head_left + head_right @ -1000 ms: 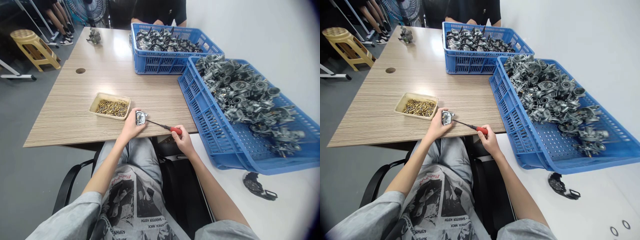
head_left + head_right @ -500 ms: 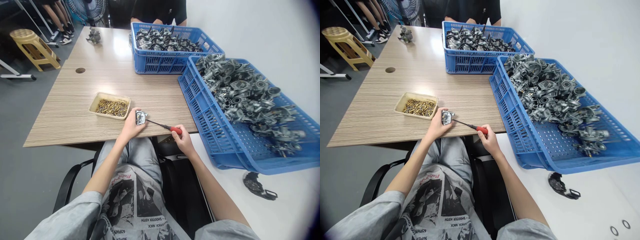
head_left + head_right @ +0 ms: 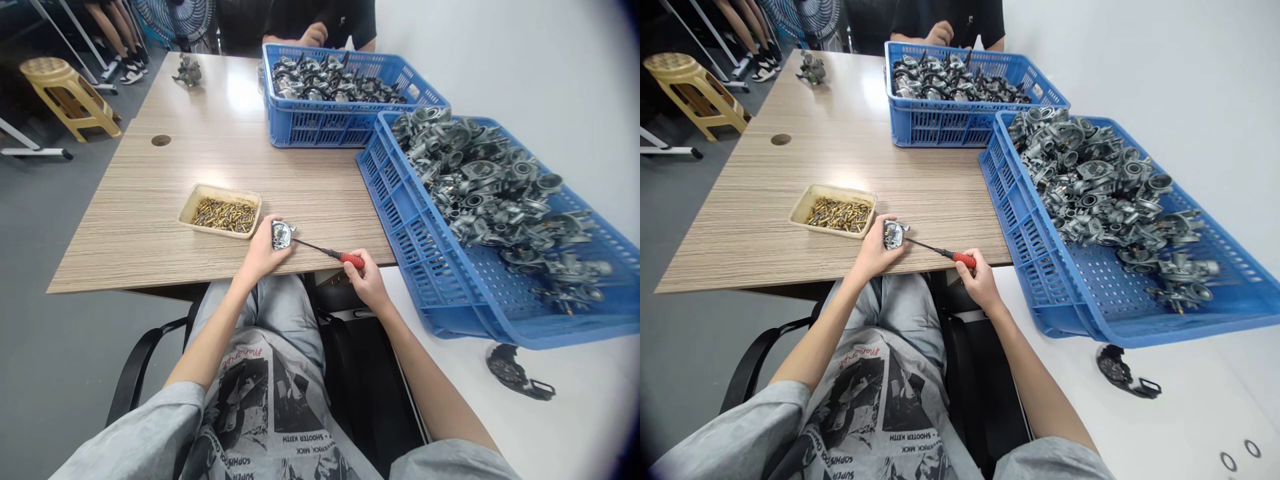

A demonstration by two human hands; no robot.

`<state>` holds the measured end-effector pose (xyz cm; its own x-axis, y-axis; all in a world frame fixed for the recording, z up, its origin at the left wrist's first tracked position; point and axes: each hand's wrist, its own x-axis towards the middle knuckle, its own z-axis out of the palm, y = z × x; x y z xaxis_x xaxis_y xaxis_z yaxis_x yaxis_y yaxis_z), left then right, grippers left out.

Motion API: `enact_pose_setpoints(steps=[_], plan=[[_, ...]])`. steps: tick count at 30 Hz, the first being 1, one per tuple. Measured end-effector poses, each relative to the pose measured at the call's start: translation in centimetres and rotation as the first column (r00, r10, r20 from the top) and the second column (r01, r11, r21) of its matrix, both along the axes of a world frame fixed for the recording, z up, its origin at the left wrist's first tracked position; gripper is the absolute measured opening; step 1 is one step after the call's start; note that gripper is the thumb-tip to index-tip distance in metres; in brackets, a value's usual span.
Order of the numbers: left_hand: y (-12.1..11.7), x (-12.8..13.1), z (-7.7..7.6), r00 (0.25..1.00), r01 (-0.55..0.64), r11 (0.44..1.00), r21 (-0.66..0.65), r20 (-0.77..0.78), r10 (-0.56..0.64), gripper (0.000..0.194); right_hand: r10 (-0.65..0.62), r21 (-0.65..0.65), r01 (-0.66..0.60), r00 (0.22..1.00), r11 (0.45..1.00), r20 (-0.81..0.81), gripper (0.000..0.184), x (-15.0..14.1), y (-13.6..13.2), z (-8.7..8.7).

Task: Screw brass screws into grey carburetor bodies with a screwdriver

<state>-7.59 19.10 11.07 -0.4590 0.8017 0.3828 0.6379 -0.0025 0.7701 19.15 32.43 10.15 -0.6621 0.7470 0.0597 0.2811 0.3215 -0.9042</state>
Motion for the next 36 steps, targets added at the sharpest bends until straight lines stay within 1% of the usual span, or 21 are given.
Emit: enact_pose_setpoints(steps=[8, 18, 28, 36], plan=[[0.03, -0.05, -0.04, 1.000, 0.006, 1.000, 0.002, 0.000, -0.006, 0.057, 0.000, -0.003, 0.000, 1.000, 1.000, -0.005, 0.033, -0.07, -0.04, 0.09], [-0.05, 0.05, 0.22, 1.000, 0.007, 1.000, -0.002, 0.003, -0.007, 0.056, 0.000, -0.011, 0.000, 1.000, 1.000, -0.003, 0.036, -0.01, 0.03, -0.11], [0.02, 0.02, -0.02, 1.000, 0.005, 1.000, 0.015, -0.003, -0.005, 0.055, -0.005, -0.019, 0.006, 1.000, 1.000, 0.011, 0.039, -0.06, -0.06, 0.13], [-0.03, 0.08, 0.17, 1.000, 0.000, 1.000, 0.002, 0.008, 0.000, 0.056, -0.004, -0.025, 0.004, 1.000, 1.000, 0.003, 0.039, -0.08, -0.04, 0.06]])
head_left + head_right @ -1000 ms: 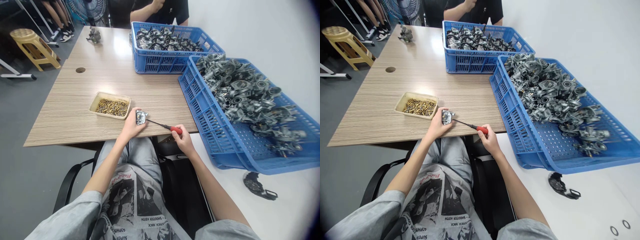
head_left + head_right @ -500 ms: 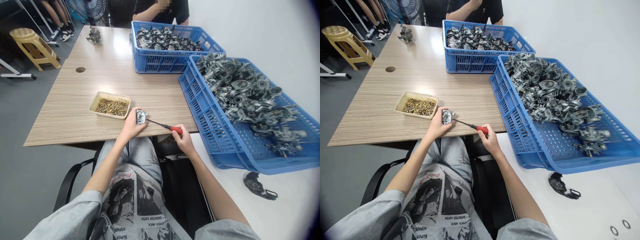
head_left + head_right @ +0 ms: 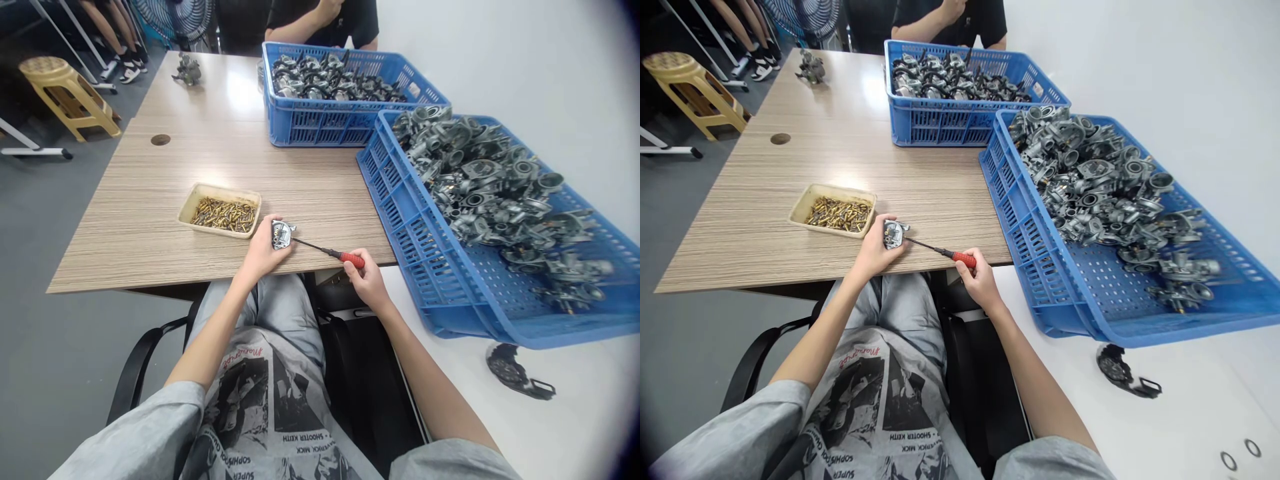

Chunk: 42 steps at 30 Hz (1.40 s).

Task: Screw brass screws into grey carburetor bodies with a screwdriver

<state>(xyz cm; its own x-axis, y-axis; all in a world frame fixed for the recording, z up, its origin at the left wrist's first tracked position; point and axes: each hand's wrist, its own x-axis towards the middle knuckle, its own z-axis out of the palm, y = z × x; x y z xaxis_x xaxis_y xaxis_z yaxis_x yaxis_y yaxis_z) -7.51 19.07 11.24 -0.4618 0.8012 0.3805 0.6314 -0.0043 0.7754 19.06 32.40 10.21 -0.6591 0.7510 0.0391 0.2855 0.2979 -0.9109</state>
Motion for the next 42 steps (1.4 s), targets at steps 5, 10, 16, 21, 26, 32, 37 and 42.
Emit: enact_pose_setpoints(steps=[5, 10, 16, 21, 26, 32, 37, 42], plan=[[-0.03, 0.00, 0.05, 1.000, 0.001, 1.000, -0.011, 0.011, -0.001, 0.056, -0.004, 0.003, 0.004, 1.000, 1.000, -0.002, 0.038, -0.01, -0.02, 0.04], [-0.02, 0.01, 0.01, 1.000, -0.001, 1.000, -0.008, 0.014, 0.001, 0.056, 0.006, 0.001, -0.006, 1.000, 1.000, 0.000, 0.039, 0.08, -0.01, -0.04], [0.02, 0.00, -0.04, 1.000, -0.002, 1.000, -0.009, 0.012, 0.002, 0.056, 0.001, 0.012, -0.002, 1.000, 1.000, 0.007, 0.039, 0.05, 0.02, 0.01], [0.05, 0.01, -0.12, 1.000, -0.005, 1.000, -0.001, 0.008, 0.005, 0.056, 0.002, 0.008, -0.002, 1.000, 1.000, 0.007, 0.040, 0.00, 0.01, 0.09], [0.05, 0.03, -0.02, 1.000, -0.004, 1.000, -0.004, 0.006, 0.004, 0.056, 0.003, 0.010, -0.003, 1.000, 1.000, 0.007, 0.037, 0.06, 0.01, 0.02], [0.01, -0.01, 0.03, 1.000, -0.003, 1.000, -0.012, 0.010, 0.003, 0.056, 0.002, 0.021, -0.002, 1.000, 1.000, 0.000, 0.036, 0.07, 0.03, -0.06], [0.04, -0.01, -0.11, 1.000, -0.004, 1.000, 0.000, 0.004, 0.004, 0.056, -0.001, 0.022, 0.001, 1.000, 1.000, 0.011, 0.037, 0.01, 0.04, 0.05], [0.08, -0.03, -0.20, 1.000, -0.010, 1.000, -0.001, -0.009, 0.010, 0.056, -0.001, 0.026, 0.001, 1.000, 1.000, 0.008, 0.035, 0.00, 0.00, 0.18]])
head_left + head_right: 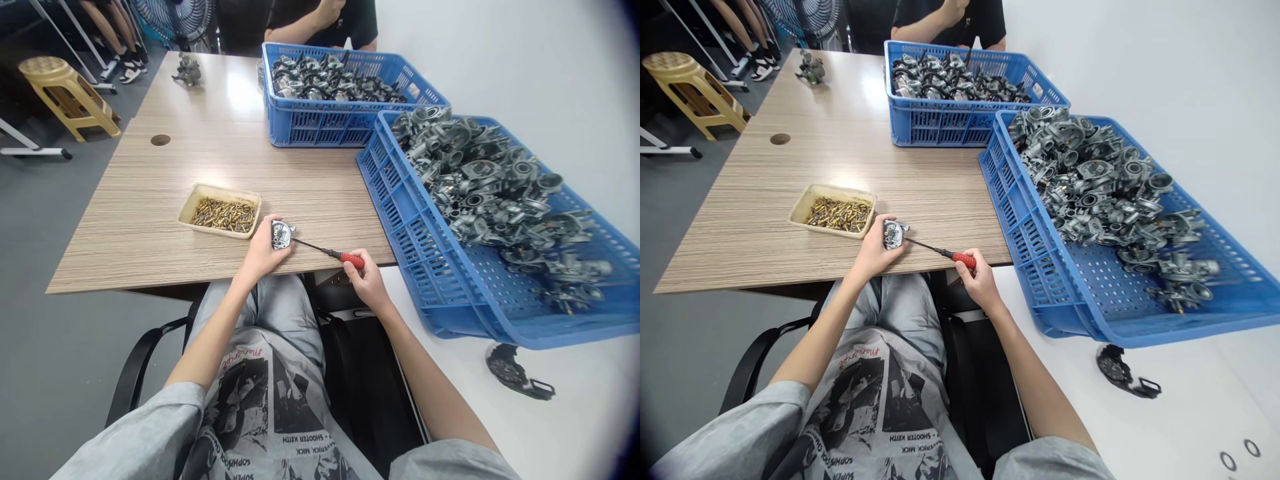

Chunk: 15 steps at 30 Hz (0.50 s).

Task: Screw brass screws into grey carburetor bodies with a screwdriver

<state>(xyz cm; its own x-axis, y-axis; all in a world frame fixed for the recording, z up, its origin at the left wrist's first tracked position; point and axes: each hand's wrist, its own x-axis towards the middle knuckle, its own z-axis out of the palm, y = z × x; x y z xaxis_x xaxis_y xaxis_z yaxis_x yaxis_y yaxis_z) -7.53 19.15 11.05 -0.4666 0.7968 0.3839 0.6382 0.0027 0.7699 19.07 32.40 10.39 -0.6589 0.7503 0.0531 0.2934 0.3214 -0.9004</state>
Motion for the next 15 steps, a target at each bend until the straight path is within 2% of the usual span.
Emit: enact_pose_setpoints(steps=[15], plan=[[0.03, -0.08, -0.07, 1.000, 0.010, 1.000, 0.010, -0.003, -0.010, 0.056, 0.002, 0.001, -0.002, 1.000, 1.000, -0.002, 0.036, 0.02, -0.02, -0.07]])
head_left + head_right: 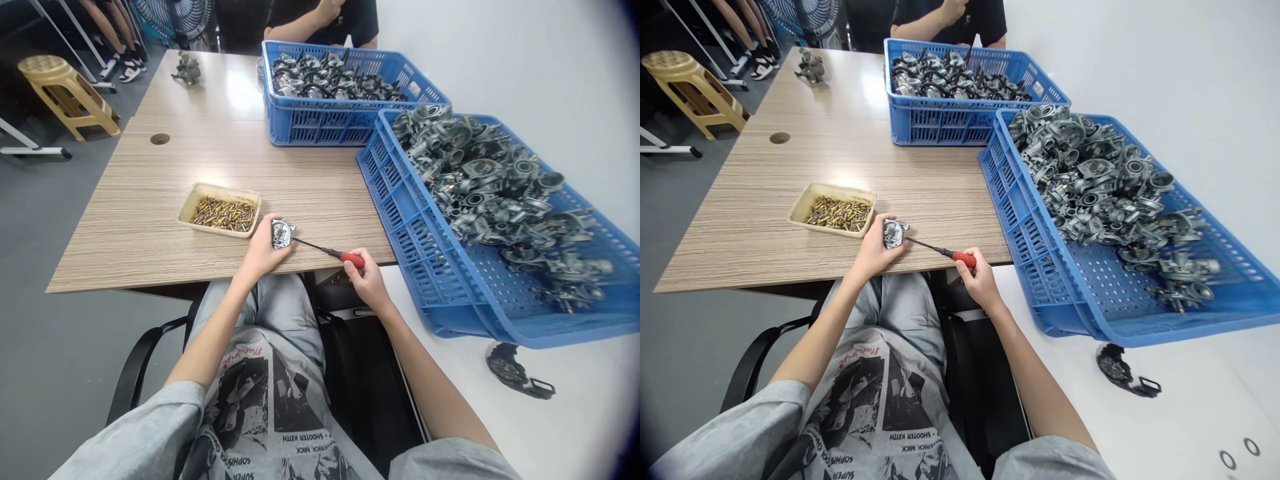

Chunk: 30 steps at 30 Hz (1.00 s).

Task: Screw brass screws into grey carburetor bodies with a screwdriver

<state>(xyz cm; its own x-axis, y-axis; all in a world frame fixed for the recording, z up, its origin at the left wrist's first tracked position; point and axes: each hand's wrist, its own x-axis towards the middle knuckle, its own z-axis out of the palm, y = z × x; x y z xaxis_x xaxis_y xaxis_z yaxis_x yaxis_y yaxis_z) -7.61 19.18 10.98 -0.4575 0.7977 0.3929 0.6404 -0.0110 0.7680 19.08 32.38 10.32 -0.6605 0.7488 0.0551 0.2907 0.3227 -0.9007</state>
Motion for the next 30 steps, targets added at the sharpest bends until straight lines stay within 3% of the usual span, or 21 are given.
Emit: enact_pose_setpoints(steps=[30], plan=[[-0.03, 0.06, -0.05, 1.000, -0.001, 1.000, 0.012, -0.007, 0.001, 0.056, 0.006, 0.014, -0.006, 1.000, 1.000, -0.004, 0.033, 0.11, 0.11, -0.26]])
